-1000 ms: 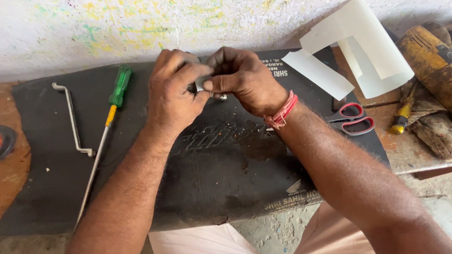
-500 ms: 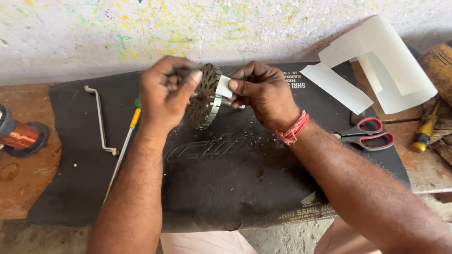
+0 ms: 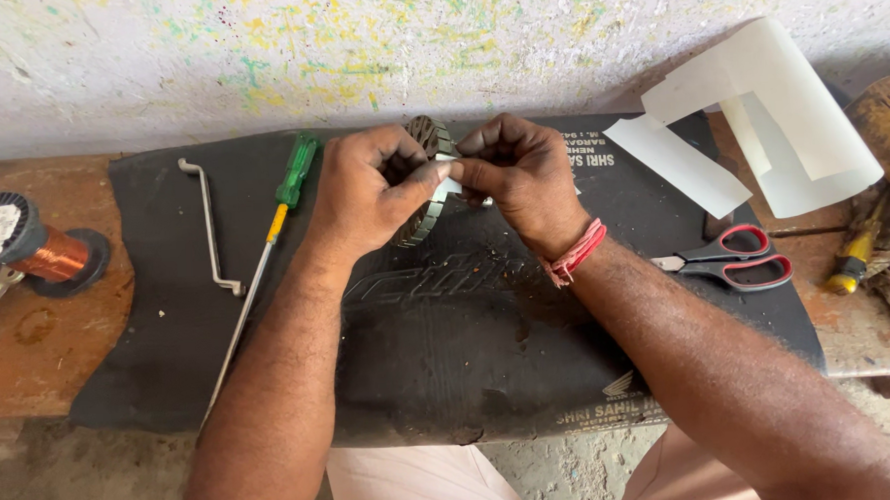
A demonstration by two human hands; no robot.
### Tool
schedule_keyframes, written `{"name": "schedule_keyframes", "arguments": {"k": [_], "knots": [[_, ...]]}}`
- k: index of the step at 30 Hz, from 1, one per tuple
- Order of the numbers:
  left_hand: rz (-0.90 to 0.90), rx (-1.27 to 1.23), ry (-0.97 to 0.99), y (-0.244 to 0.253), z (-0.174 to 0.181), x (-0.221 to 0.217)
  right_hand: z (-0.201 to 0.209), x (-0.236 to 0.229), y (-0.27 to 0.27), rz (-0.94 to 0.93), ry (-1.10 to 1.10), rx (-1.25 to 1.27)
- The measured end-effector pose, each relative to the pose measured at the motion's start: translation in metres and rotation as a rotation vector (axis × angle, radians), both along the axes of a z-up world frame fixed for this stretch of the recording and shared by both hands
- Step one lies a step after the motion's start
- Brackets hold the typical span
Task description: The person cuts a white plastic sheet into small rectangular pieces using scissors and places them into the slots of a metal gear-like component. The person repeatedly measures, cuts, and inserts the pieces into the gear.
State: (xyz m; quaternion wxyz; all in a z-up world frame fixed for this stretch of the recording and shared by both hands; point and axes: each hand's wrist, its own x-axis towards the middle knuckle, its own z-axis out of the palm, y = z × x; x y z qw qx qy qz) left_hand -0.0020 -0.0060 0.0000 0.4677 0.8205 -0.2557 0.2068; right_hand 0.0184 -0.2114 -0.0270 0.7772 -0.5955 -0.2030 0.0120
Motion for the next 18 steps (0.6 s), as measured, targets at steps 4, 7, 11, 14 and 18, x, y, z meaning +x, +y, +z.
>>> {"name": "schedule_keyframes", "arguments": {"k": [4,7,11,14,18], "knots": [[0.034,0.047,-0.01,-0.002,0.001,-0.002,0.002,0.002,-0.004,0.047,0.034,-0.041],[0.031,0.04,-0.01,-0.005,0.001,-0.003,0.003,0.005,-0.011,0.028,0.039,-0.099],[0.06,0.042,0.035,-0.008,0.002,-0.003,0.013,0.012,-0.029,-0.109,-0.005,-0.066],[0.044,0.022,0.022,-0.009,0.001,-0.001,0.02,0.006,-0.059,-0.191,-0.098,-0.097],[0.039,-0.005,0.016,-0.008,-0.003,0.0,0.019,-0.038,-0.119,-0.322,-0.317,-0.553]]}}
